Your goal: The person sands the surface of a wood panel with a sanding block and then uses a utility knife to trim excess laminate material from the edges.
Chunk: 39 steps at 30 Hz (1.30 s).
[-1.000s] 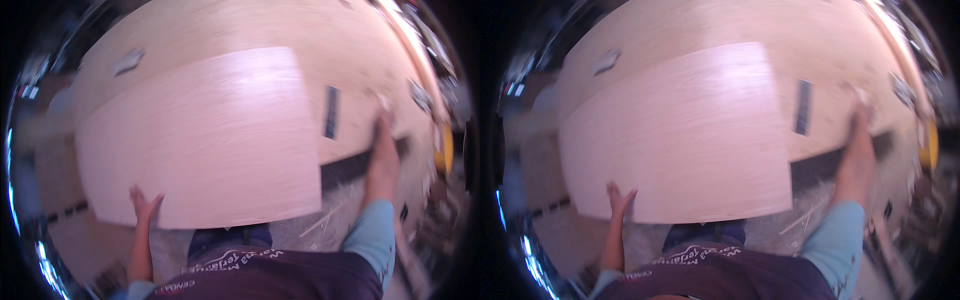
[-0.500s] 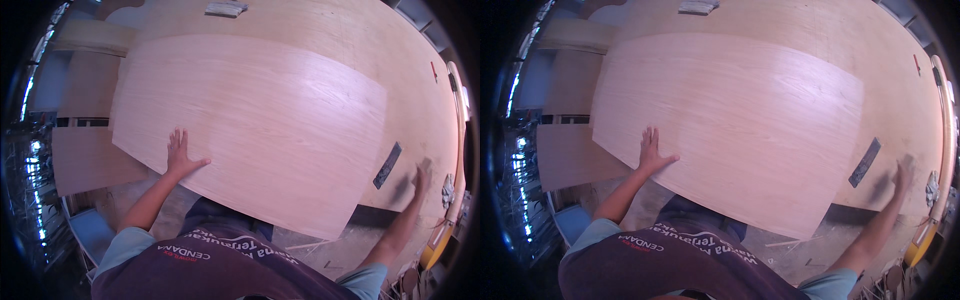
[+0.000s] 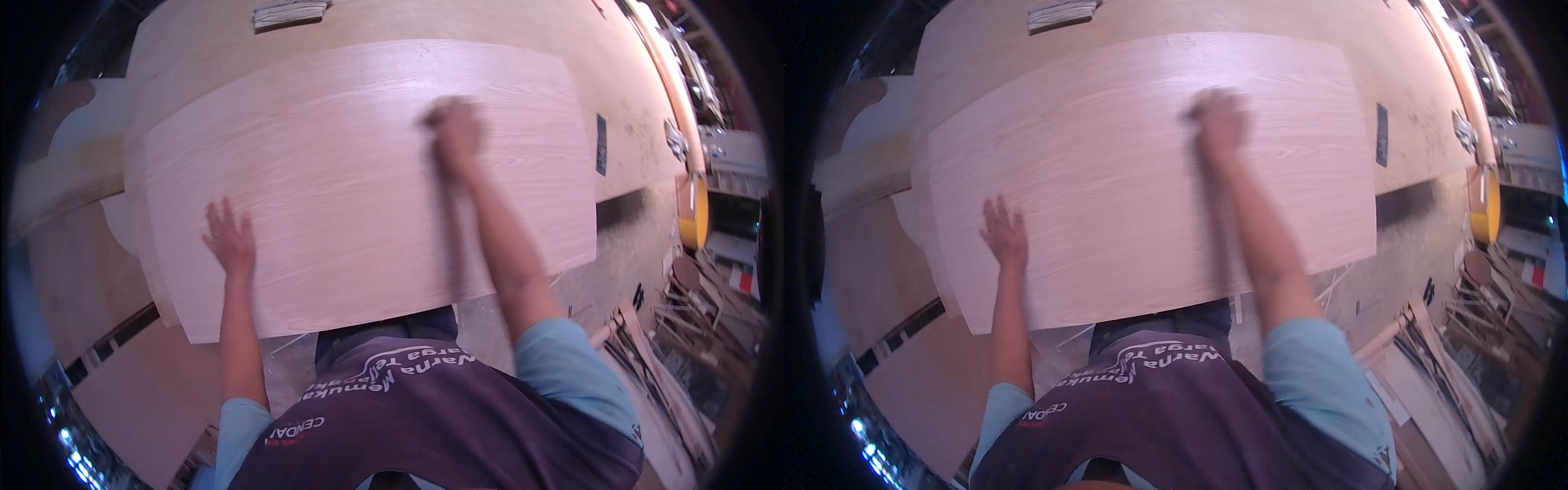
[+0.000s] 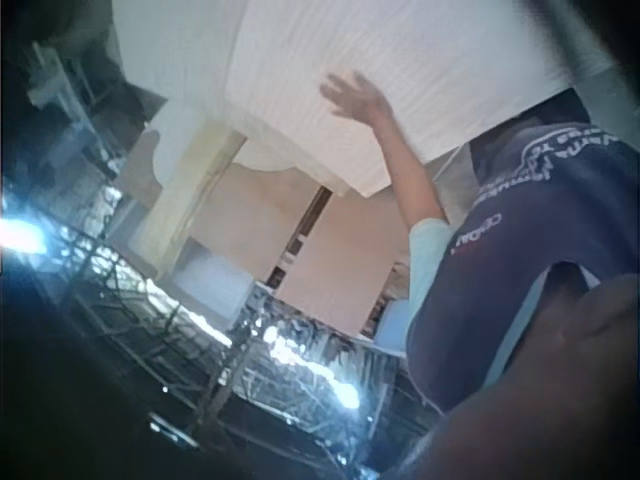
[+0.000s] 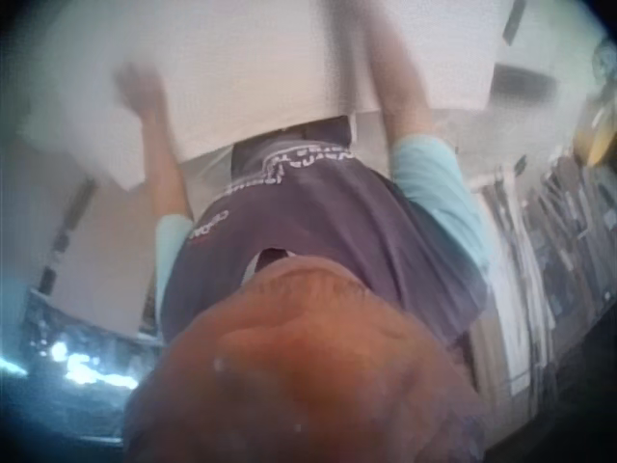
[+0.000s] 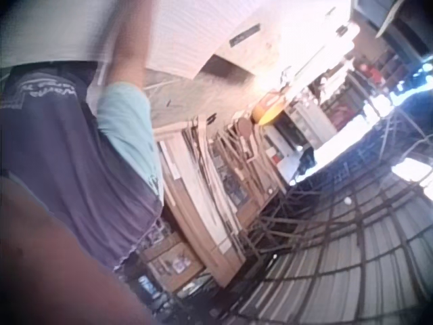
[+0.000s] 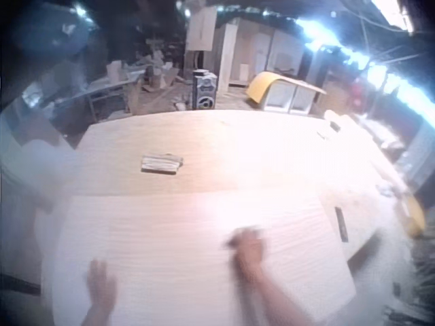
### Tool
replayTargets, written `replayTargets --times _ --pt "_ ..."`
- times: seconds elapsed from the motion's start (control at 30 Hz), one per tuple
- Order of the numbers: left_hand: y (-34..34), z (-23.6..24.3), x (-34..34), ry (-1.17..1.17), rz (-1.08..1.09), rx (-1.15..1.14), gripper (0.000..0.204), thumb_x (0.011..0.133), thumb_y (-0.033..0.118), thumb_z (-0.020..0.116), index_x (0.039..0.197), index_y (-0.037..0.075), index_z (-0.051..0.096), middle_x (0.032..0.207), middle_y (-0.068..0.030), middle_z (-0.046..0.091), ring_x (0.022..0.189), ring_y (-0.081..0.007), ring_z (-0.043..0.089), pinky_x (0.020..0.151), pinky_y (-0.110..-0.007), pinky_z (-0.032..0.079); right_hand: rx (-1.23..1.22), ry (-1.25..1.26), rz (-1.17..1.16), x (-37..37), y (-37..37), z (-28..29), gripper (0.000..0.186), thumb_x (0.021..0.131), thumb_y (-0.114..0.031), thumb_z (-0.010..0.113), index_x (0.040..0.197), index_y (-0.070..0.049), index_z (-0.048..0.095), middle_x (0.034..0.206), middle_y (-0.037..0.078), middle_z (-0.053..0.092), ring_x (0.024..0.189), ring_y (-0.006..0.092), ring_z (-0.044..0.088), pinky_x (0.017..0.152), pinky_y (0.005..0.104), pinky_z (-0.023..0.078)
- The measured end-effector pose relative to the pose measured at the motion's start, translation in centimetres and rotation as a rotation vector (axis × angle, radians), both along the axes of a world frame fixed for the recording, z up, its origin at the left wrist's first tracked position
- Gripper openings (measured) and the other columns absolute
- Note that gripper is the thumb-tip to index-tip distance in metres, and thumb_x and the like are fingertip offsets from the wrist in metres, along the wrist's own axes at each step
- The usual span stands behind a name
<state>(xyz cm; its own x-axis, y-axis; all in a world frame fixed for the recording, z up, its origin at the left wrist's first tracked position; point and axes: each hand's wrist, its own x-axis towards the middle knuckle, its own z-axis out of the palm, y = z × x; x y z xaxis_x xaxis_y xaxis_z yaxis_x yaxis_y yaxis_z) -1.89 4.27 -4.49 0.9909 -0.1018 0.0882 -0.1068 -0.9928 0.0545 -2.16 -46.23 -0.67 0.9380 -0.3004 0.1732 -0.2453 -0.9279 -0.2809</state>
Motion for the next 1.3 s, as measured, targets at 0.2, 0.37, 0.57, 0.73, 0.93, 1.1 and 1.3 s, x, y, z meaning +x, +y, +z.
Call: replayTargets --times 0.2,0.37,0.57,0.73,0.93,1.1,1.3 --pt "9.7 0.1 5.0 -0.102 0.192 0.036 0.067 0.109 0.054 0.048 0.166 0.021 0.036 0.171 -0.0206 0.028 0.159 -0.0394 0.026 0.121 -0.068 0.024 0.179 0.26 0.329 -2.7 29.2 0.1 0.037 0.094 -0.022 0.067 0.129 -0.009 0.068 0.144 0.022 0.06 0.146 0.0448 0.045 0.118 0.0715 0.03" --pt "10.4 1.0 5.2 -0.093 0.199 0.066 0.07 0.108 0.056 0.047 0.167 0.02 0.033 0.171 -0.0219 0.028 0.159 -0.0413 0.025 0.121 -0.068 0.025 -0.206 0.149 -0.437 0.3 3.8 2.7 0.025 0.094 -0.016 0.067 0.118 -0.008 0.068 0.115 0.014 0.065 0.119 0.0336 0.06 0.087 0.0514 0.054" --pt "10.5 1.3 5.6 -0.08 0.203 0.06 0.073 0.108 0.056 0.048 0.167 0.018 0.031 0.171 -0.0231 0.026 0.16 -0.0415 0.023 0.122 -0.068 0.023 -0.027 0.078 -0.003 3.1 15.5 -0.6 0.021 0.099 -0.025 0.06 0.105 -0.011 0.075 0.116 0.015 0.067 0.122 0.0318 0.058 0.103 0.0575 0.046" --pt "12.2 0.9 5.0 -0.082 0.203 0.06 0.074 0.108 0.056 0.048 0.168 0.018 0.029 0.172 -0.0232 0.025 0.16 -0.042 0.021 0.123 -0.068 0.02 0.089 -0.022 0.137 3.2 20.7 1.5 0.022 0.096 -0.021 0.057 0.111 -0.009 0.067 0.11 0.019 0.065 0.108 0.0316 0.061 0.082 0.0464 0.053" --pt "10.2 0.9 5.3 -0.042 0.205 0.051 0.074 0.108 0.056 0.047 0.169 0.018 0.027 0.173 -0.0229 0.023 0.16 -0.0428 0.02 0.124 -0.068 0.019 0.019 0.189 -0.274 2.4 5.4 1.8 0.028 0.093 -0.022 0.066 0.117 -0.007 0.07 0.117 0.018 0.067 0.117 0.0336 0.06 0.092 0.0494 0.051" --pt "11.1 1.2 4.8 -0.053 0.188 0.077 0.075 0.108 0.056 0.047 0.169 0.018 0.026 0.173 -0.0241 0.022 0.16 -0.0438 0.02 0.124 -0.068 0.019 -0.042 0.087 0.012 1.0 16.9 -0.7 0.033 0.092 -0.013 0.062 0.125 -0.007 0.067 0.116 0.017 0.067 0.117 0.0346 0.06 0.095 0.0488 0.05" --pt "10.1 1.2 5.3 -0.047 0.206 0.079 0.076 0.108 0.056 0.048 0.169 0.017 0.026 0.173 -0.0243 0.022 0.16 -0.0438 0.02 0.123 -0.069 0.02 -0.057 0.262 -0.514 2.7 1.2 3.5 0.046 0.097 -0.043 0.071 0.124 -0.006 0.064 0.132 0.016 0.063 0.125 0.0345 0.057 0.1 0.0544 0.047"
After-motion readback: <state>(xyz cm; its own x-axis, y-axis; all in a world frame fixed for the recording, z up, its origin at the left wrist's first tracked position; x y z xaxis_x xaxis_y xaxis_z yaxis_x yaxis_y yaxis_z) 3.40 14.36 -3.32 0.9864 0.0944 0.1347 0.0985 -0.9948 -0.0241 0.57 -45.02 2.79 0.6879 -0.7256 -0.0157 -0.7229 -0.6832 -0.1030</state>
